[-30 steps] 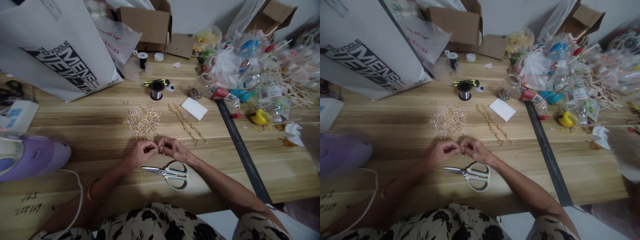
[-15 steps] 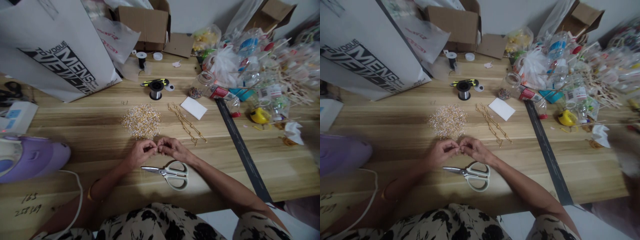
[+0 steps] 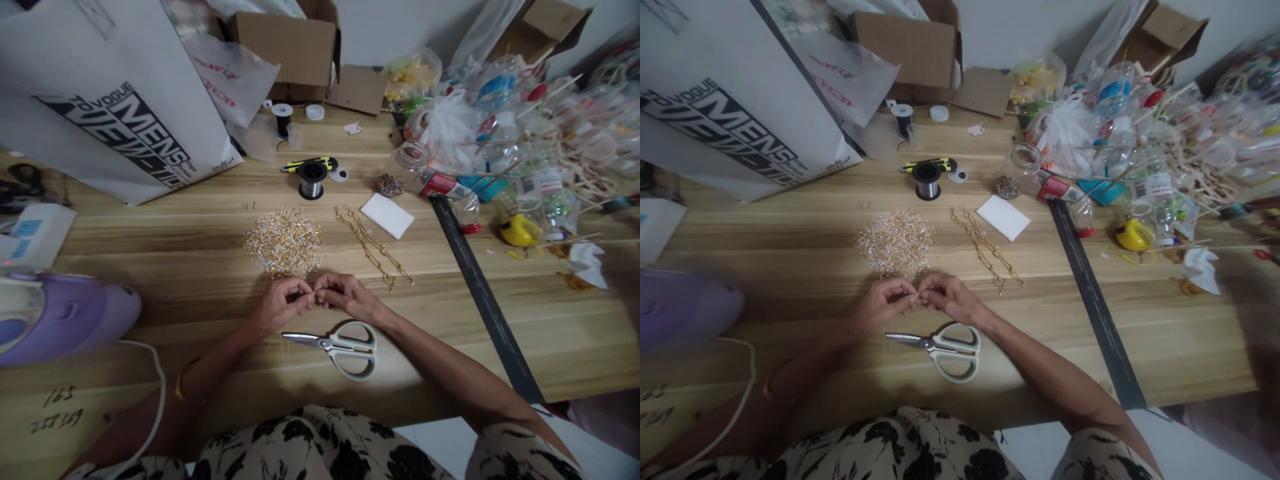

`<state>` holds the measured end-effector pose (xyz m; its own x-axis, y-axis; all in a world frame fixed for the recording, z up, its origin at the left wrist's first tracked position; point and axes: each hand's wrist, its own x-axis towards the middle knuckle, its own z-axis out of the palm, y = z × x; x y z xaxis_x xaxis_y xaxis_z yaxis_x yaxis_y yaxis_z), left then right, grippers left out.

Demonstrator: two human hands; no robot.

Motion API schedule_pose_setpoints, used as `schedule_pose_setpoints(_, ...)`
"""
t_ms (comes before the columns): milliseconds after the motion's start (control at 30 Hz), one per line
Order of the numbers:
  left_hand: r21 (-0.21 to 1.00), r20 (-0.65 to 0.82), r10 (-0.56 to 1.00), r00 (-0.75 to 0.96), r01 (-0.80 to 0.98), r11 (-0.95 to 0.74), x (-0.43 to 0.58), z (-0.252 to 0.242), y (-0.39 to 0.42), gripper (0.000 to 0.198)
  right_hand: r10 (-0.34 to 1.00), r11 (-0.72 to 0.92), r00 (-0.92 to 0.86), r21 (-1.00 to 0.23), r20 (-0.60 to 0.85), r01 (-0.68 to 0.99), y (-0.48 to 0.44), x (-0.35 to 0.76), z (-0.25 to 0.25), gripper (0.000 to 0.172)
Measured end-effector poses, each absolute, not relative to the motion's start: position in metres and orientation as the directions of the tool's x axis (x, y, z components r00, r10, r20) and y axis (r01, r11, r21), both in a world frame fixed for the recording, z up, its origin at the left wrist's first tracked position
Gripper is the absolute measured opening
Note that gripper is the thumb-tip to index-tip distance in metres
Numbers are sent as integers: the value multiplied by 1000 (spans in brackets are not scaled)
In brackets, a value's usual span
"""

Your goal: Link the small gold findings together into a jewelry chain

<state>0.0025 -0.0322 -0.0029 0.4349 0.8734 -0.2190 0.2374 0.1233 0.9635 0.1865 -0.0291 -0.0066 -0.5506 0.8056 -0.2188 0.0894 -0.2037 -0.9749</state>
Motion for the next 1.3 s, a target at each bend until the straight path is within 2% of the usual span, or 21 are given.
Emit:
schedule_pose_setpoints(400,952,-137,896,422,305,2,2,-8,-32,10,806,-198,-553,-977,-210,83,-29,187,-9,23)
schedule_pose_setpoints(800,965,-225,849,478,228,127,0,-5,-31,16,807,-221,-543,-971,-233,88,-27,188,-9,26)
schedule_pose_setpoints(1300,965,-245,795,555,217,146,-3,-9,-27,24,819,-141,-548,-985,-171,96,-29,190,-13,25)
